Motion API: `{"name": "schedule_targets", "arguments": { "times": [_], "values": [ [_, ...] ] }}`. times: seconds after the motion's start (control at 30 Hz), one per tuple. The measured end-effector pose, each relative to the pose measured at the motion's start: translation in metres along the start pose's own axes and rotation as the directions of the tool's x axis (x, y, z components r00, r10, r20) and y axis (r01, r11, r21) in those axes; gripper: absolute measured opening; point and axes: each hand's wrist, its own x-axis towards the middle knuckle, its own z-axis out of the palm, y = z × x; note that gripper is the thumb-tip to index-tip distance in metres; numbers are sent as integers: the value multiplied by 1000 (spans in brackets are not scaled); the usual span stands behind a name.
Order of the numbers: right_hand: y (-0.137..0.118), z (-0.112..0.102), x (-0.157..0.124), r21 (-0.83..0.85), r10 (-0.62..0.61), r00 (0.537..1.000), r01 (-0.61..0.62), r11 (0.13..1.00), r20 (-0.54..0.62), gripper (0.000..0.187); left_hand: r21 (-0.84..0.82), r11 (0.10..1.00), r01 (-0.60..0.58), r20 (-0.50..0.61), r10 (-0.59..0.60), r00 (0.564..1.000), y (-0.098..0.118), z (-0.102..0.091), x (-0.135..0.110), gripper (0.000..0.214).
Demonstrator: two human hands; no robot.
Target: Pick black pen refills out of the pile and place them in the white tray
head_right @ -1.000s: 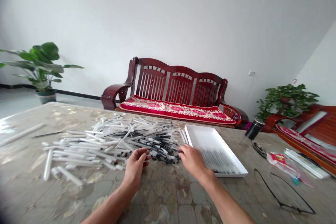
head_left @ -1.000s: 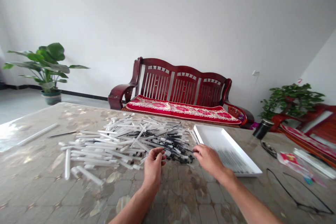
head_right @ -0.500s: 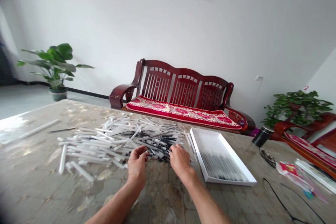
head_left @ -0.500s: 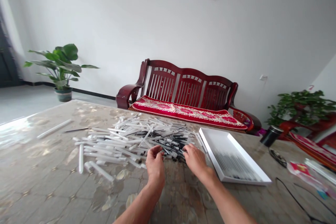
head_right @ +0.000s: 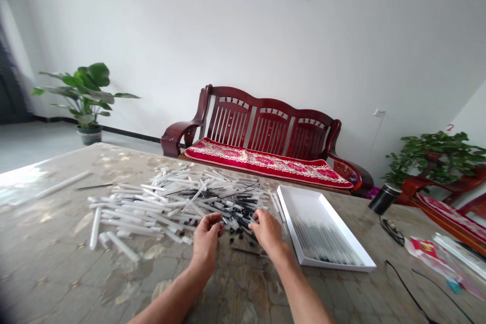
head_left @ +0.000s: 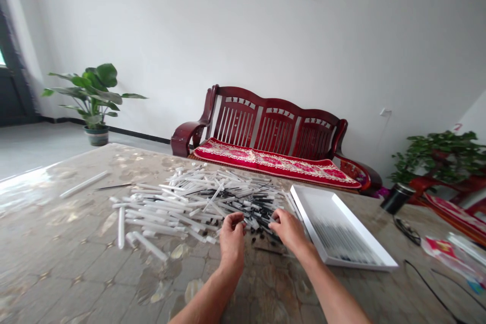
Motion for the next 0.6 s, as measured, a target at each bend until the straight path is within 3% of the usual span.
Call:
{"name": "schedule_targets", "arguments": {
  "times": [0.3,0.47,0.6],
  "values": [
    [1,1,-12,-73,-79,990,70,995,-121,13,-25,992,-120,-103,117,988,8,-6,7,22],
    [-39,15,-33,74,-247,960,258,963,-131,14,-7,971,-240,-242,231,942,24,-16,22,21],
    [-80,23,-36,85,-322,937,335,938,-136,12,27,976,-215,-331,212,919,28,-22,30,21]
  ]
}}
